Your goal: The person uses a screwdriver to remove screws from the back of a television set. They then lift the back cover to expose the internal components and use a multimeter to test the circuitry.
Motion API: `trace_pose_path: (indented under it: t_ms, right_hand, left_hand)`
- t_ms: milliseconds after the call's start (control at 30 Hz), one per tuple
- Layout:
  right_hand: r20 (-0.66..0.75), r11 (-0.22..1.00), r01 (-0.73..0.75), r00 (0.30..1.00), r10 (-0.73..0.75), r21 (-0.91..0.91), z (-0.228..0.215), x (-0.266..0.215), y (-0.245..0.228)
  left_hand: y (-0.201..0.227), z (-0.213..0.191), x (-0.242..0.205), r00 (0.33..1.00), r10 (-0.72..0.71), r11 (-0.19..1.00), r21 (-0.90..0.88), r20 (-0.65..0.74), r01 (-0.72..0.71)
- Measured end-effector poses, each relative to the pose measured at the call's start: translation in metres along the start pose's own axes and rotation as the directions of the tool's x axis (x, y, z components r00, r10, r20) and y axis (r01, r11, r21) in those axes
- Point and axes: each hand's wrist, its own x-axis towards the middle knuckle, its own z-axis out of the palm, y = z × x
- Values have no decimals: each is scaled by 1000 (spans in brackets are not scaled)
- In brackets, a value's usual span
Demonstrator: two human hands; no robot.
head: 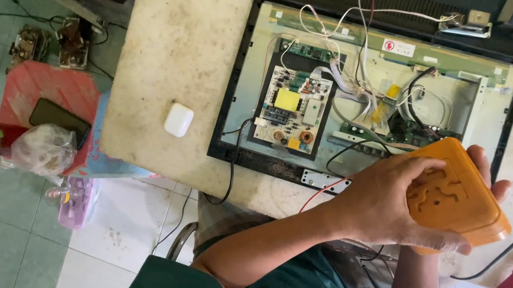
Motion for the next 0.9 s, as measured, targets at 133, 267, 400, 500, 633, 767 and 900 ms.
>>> trace_pose_path:
  t_ms: [133, 267, 400, 500, 633, 767, 900]
  right_hand:
    - [31, 995, 52, 998, -49, -91, 12, 3, -2]
    - [79, 993, 39, 996, -29, -116, 8, -2, 4]
    - [-15, 987, 77, 997, -80, -141, -8, -6, 9]
    - [-52, 997, -17, 999, 13, -79, 27, -3, 3]
    - [-27, 996, -33, 999, 31, -82, 29, -2, 3]
    - [367, 778, 510, 848, -382, -368, 1, 3, 18]
    - [544, 578, 702, 701, -460, -415, 2, 6, 21]
  left_hand:
    - [3, -5, 1, 999, -44, 998, -46, 28, 46]
    - [11, -16, 0, 988, -125, 972, -187, 95, 141]
    - [16, -24, 1, 960, -218, 947, -199, 174, 251]
    - [13, -24, 2, 948, -246, 925, -242, 202, 292]
    - [2, -15, -1, 946, -269, 900, -303, 182, 314]
    - [-24, 1, -5, 1000, -2, 913, -407, 30, 14]
    - [-31, 7, -11, 998, 26, 880, -472, -55, -49]
